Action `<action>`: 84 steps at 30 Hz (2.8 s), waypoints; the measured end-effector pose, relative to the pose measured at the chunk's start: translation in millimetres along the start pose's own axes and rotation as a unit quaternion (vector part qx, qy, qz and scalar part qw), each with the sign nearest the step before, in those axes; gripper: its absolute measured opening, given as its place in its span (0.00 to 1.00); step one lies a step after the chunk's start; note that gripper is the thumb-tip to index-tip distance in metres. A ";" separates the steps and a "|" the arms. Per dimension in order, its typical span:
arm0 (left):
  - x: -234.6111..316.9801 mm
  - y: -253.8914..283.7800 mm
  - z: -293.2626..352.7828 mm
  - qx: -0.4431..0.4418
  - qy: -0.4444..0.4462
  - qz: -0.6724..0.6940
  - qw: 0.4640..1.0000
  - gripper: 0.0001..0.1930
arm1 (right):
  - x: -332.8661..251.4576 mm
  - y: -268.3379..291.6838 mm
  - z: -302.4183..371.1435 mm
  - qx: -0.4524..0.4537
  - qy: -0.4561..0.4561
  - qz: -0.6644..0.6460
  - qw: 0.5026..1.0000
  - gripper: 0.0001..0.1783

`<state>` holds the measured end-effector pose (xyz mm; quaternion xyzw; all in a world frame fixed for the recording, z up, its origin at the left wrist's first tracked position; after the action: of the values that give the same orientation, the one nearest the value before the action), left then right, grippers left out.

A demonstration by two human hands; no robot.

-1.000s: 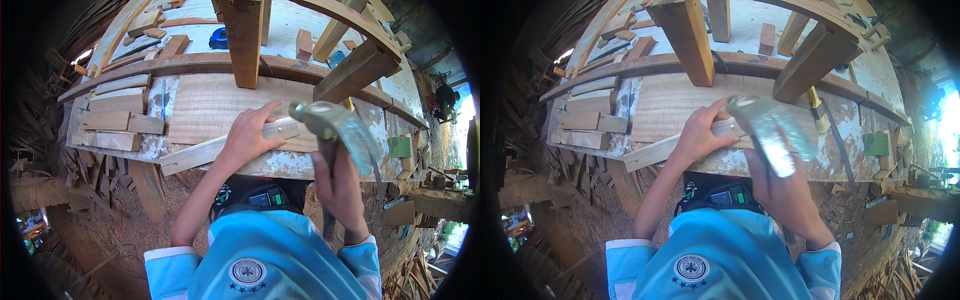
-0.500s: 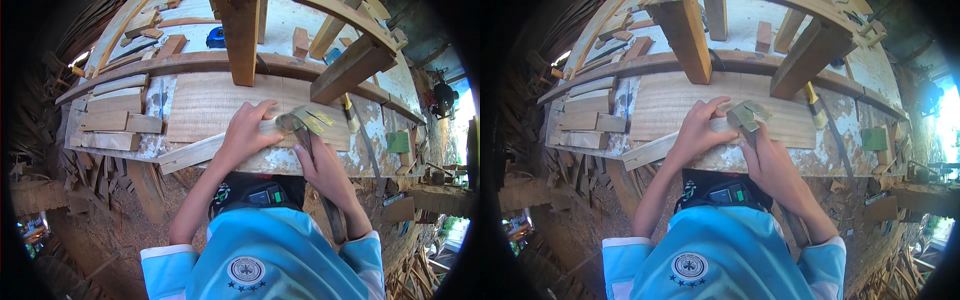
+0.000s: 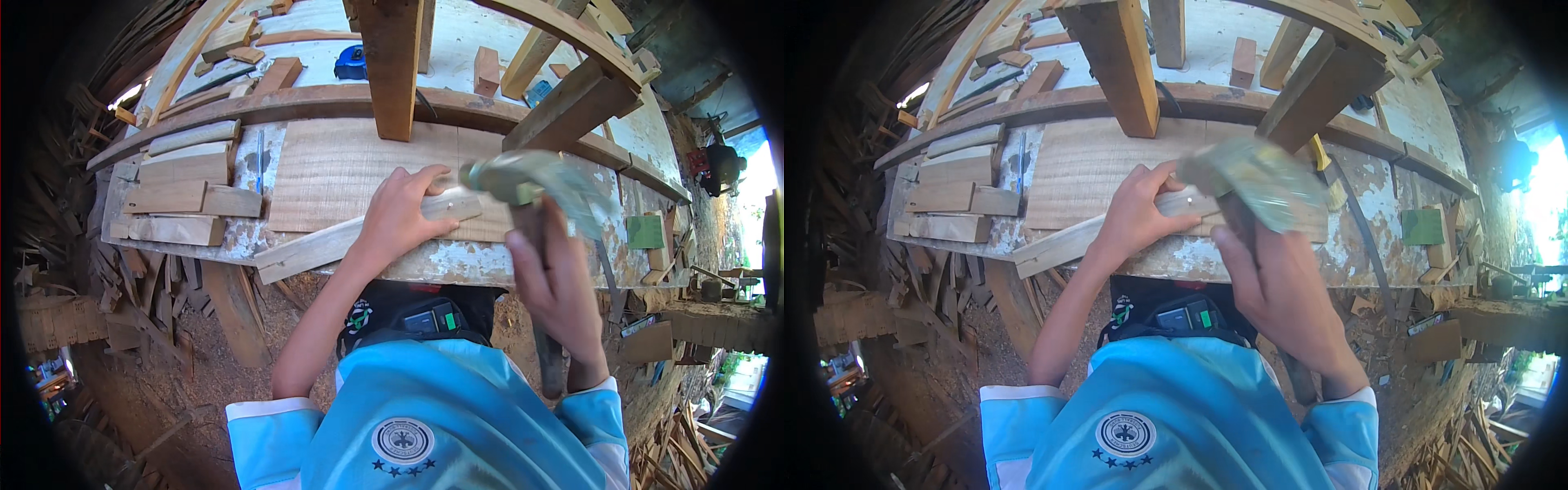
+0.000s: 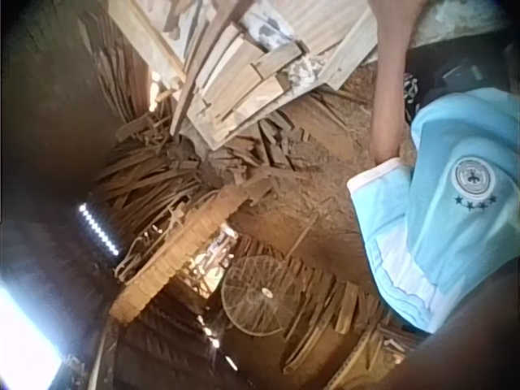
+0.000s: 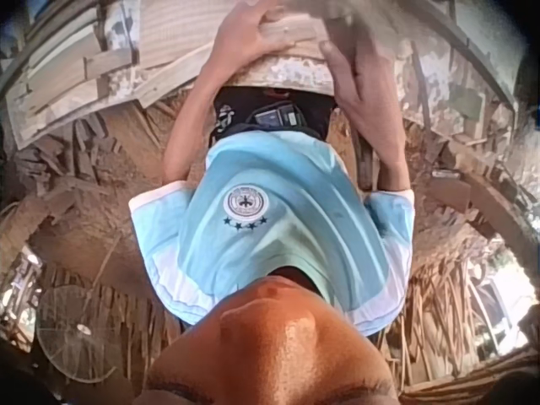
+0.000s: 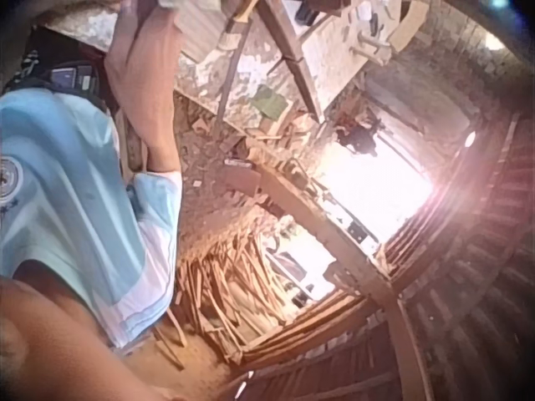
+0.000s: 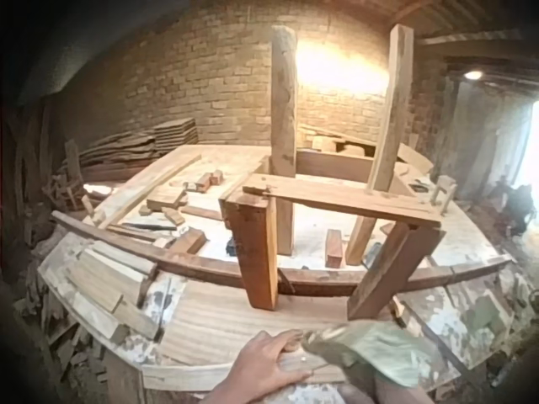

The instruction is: The recorder is assembling a wooden chair using a hammer and wooden pieces.

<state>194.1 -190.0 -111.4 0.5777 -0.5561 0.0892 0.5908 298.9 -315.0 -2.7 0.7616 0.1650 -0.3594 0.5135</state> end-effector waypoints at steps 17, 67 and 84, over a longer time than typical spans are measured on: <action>5.8 3.9 -2.1 0.004 -0.023 0.019 1.000 0.35 | 31.3 -37.8 6.9 -0.073 -0.123 0.050 0.988 0.21; 6.2 1.6 -3.1 -0.007 -0.029 0.007 1.000 0.35 | -18.7 -0.3 25.5 0.085 0.275 0.117 0.951 0.15; 15.7 8.9 17.8 0.017 -0.138 -0.063 0.988 0.27 | 90.1 -25.1 30.3 0.055 -0.084 -0.020 0.995 0.17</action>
<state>183.3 -209.6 -99.4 0.6286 -0.5932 -0.0196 0.5026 333.8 -342.4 -90.4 0.7521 0.1164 -0.4407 0.4760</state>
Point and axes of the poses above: each hand's wrist, its own z-axis away from the middle knuckle, its own y-axis out of the back of the hand, x = y × z, the point moved 6 cm from there along -z, towards the middle knuckle, and after that the axes turned 12 degrees about x, right-handed, at the moved point
